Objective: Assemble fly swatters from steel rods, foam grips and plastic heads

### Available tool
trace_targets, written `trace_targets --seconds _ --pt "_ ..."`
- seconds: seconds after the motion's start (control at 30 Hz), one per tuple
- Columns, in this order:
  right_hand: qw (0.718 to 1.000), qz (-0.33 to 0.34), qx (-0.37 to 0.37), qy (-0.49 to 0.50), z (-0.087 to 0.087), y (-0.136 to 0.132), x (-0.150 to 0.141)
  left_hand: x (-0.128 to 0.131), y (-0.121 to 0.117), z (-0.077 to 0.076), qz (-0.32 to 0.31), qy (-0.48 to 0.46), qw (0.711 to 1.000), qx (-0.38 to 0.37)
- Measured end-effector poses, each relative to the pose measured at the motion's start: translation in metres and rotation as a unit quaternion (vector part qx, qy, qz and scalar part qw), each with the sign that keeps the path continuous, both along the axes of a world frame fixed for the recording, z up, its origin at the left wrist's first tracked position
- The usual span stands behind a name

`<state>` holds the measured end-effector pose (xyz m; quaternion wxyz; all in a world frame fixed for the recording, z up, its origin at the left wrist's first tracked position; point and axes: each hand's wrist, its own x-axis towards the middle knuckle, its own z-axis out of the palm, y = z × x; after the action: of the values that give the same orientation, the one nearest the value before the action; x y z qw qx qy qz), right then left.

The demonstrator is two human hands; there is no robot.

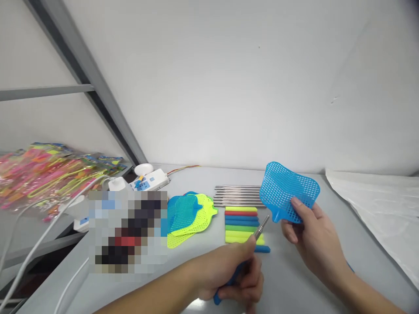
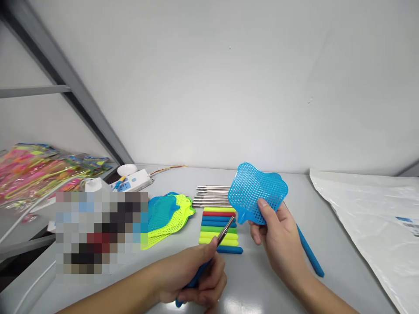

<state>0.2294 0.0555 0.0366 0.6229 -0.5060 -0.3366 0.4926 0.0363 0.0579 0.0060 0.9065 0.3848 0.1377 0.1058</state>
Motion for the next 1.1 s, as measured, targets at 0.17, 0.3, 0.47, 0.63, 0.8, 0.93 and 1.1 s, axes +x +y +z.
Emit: trace_targets --seconds 0.17,0.3,0.47,0.63,0.8,0.93,1.1 --pt "0.999 -0.012 0.034 -0.004 -0.006 -0.004 -0.002 0.002 -0.002 0.001 -0.004 0.031 0.999 -0.013" --pt "0.999 0.002 0.001 -0.035 -0.009 -0.004 -0.003 0.001 -0.003 0.002 0.006 0.049 0.999 -0.019" --pt "0.999 0.015 -0.006 -0.045 -0.010 -0.004 -0.001 0.000 -0.002 0.002 0.001 0.042 0.999 -0.024" --pt "0.999 0.032 -0.003 -0.039 -0.012 -0.003 0.002 0.000 -0.001 0.001 -0.006 0.053 0.998 -0.030" --pt "0.999 0.037 -0.015 -0.017 -0.012 -0.006 0.000 0.000 0.000 0.001 -0.017 0.046 0.998 -0.025" --pt "0.999 0.037 -0.019 -0.015 -0.010 -0.007 -0.002 -0.001 0.000 0.000 -0.024 0.042 0.999 -0.021" --pt "0.998 0.058 -0.017 -0.008 -0.011 -0.007 -0.005 -0.003 0.001 -0.001 -0.041 0.052 0.998 -0.013"
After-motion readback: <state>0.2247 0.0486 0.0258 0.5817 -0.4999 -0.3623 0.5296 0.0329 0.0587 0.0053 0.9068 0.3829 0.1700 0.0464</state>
